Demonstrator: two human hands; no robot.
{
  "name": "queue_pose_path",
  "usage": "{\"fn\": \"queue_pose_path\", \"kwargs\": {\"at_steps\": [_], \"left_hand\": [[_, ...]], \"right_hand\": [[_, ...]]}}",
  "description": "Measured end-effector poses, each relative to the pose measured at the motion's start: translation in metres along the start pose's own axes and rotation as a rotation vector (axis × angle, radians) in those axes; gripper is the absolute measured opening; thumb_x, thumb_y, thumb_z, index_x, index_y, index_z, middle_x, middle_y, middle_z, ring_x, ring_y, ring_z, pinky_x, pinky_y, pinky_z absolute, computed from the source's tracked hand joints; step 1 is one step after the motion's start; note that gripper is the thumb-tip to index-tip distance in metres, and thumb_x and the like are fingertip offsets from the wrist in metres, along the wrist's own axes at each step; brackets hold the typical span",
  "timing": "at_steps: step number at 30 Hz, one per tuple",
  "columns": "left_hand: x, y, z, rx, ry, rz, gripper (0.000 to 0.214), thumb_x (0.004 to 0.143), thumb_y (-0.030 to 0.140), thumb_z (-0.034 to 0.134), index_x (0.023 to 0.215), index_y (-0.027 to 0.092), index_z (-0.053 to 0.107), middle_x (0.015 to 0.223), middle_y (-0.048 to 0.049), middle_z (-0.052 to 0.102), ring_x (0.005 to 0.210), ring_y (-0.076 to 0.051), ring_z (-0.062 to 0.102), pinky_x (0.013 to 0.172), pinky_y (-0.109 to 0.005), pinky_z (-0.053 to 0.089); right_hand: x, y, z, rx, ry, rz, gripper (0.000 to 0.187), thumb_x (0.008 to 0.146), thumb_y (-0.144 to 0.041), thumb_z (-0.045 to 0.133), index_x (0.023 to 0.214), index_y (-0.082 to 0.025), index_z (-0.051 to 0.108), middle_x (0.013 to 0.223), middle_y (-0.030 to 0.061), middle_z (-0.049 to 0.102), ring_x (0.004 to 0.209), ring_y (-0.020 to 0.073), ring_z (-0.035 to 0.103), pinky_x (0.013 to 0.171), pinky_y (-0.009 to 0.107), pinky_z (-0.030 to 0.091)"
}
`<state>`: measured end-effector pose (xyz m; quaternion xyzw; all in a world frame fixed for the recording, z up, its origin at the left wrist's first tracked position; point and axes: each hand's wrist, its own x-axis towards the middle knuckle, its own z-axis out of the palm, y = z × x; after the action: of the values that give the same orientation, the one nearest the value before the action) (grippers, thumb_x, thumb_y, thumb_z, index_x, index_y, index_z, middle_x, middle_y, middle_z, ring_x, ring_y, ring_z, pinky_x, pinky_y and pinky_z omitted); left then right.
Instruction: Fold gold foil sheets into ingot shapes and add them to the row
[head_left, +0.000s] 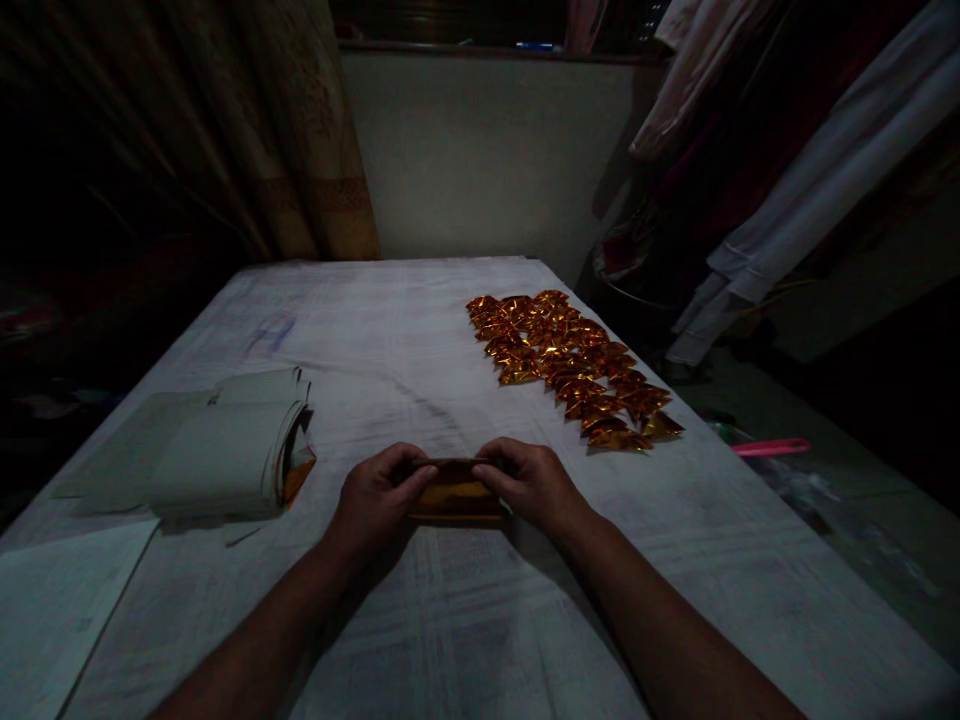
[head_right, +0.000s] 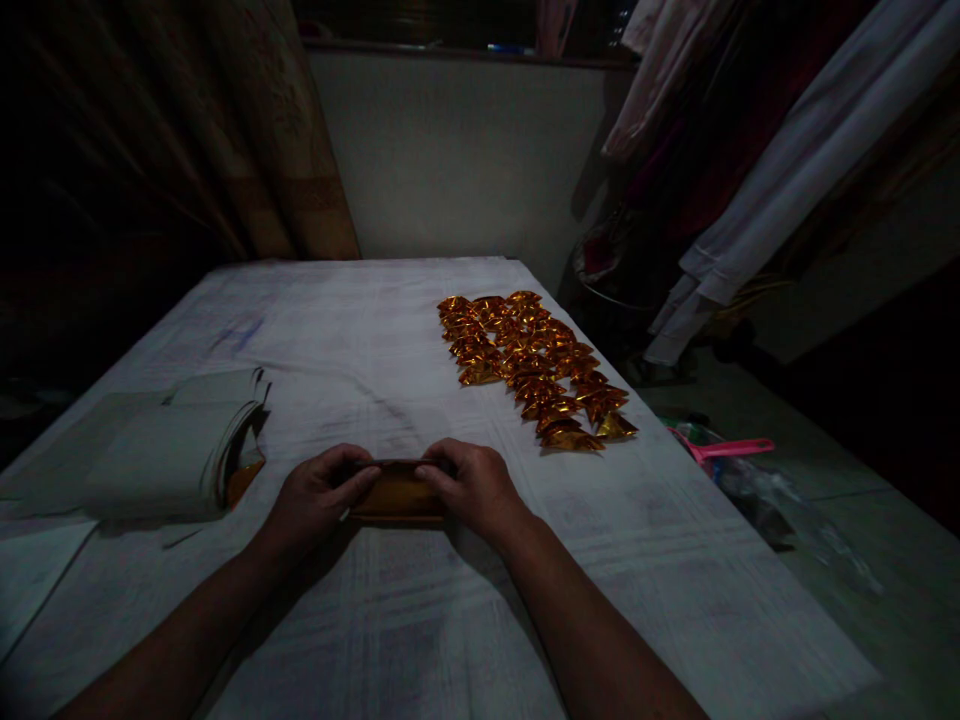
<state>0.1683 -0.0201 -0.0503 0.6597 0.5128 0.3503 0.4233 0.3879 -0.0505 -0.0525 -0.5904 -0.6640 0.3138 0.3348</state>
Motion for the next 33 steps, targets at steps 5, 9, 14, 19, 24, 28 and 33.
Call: {"fn": "queue_pose_path", "kwargs": {"at_steps": [5, 9, 14, 19, 24, 28, 33], "left_hand": [[0.001, -0.001, -0.002, -0.037, 0.010, -0.018, 0.024, 0.074, 0.042, 0.068, 0.071, 0.018, 0.066, 0.064, 0.0006, 0.063, 0.061, -0.015, 0.057, 0.056, -0.024, 0.044], [0.001, -0.003, -0.001, -0.025, 0.010, -0.019, 0.026, 0.074, 0.044, 0.068, 0.069, 0.018, 0.065, 0.061, 0.0013, 0.060, 0.058, -0.014, 0.055, 0.053, -0.023, 0.042], [0.002, 0.000, -0.002, -0.026, -0.037, -0.021, 0.025, 0.075, 0.042, 0.067, 0.079, 0.018, 0.071, 0.071, -0.0012, 0.069, 0.067, -0.017, 0.063, 0.061, -0.025, 0.049], [0.003, 0.002, -0.004, -0.086, -0.036, -0.034, 0.026, 0.075, 0.043, 0.067, 0.072, 0.017, 0.071, 0.067, -0.0017, 0.067, 0.063, -0.016, 0.061, 0.060, -0.025, 0.048], [0.004, 0.001, -0.004, -0.129, -0.019, -0.061, 0.027, 0.072, 0.044, 0.070, 0.069, 0.017, 0.070, 0.063, -0.0013, 0.064, 0.061, -0.015, 0.057, 0.056, -0.024, 0.045], [0.004, 0.001, -0.004, -0.152, -0.010, -0.082, 0.029, 0.069, 0.046, 0.073, 0.066, 0.017, 0.068, 0.061, -0.0002, 0.063, 0.060, -0.014, 0.056, 0.057, -0.024, 0.045], [0.004, -0.001, -0.004, -0.169, 0.016, -0.090, 0.031, 0.068, 0.047, 0.074, 0.062, 0.018, 0.063, 0.058, 0.0013, 0.059, 0.057, -0.013, 0.054, 0.054, -0.023, 0.043]], "right_hand": [[0.002, 0.005, 0.000, 0.100, 0.003, 0.076, 0.011, 0.083, -0.030, 0.066, 0.082, -0.022, 0.073, 0.078, 0.0011, 0.075, 0.073, 0.0173, 0.067, 0.064, 0.026, 0.049], [0.002, 0.008, 0.002, 0.152, -0.003, 0.088, 0.012, 0.083, -0.029, 0.064, 0.085, -0.022, 0.074, 0.081, 0.0013, 0.076, 0.076, 0.0180, 0.069, 0.068, 0.027, 0.050], [0.002, 0.008, 0.003, 0.200, -0.029, 0.065, 0.016, 0.084, -0.027, 0.059, 0.089, -0.022, 0.074, 0.084, 0.0017, 0.076, 0.079, 0.0188, 0.070, 0.073, 0.029, 0.052], [0.003, 0.005, 0.002, 0.189, 0.002, 0.101, 0.019, 0.082, -0.034, 0.062, 0.090, -0.020, 0.073, 0.081, 0.0030, 0.074, 0.074, 0.0187, 0.067, 0.067, 0.028, 0.051], [0.004, 0.006, 0.000, 0.176, 0.030, 0.147, 0.021, 0.079, -0.041, 0.067, 0.076, -0.021, 0.070, 0.072, 0.0018, 0.071, 0.067, 0.0167, 0.064, 0.059, 0.025, 0.047], [0.005, 0.011, 0.001, 0.259, 0.018, 0.140, 0.019, 0.080, -0.038, 0.065, 0.077, -0.021, 0.072, 0.073, 0.0024, 0.072, 0.069, 0.0175, 0.065, 0.058, 0.025, 0.048], [0.005, 0.012, 0.004, 0.340, 0.010, 0.106, 0.021, 0.080, -0.041, 0.065, 0.081, -0.021, 0.073, 0.077, 0.0029, 0.073, 0.074, 0.0194, 0.068, 0.064, 0.028, 0.052]]}}
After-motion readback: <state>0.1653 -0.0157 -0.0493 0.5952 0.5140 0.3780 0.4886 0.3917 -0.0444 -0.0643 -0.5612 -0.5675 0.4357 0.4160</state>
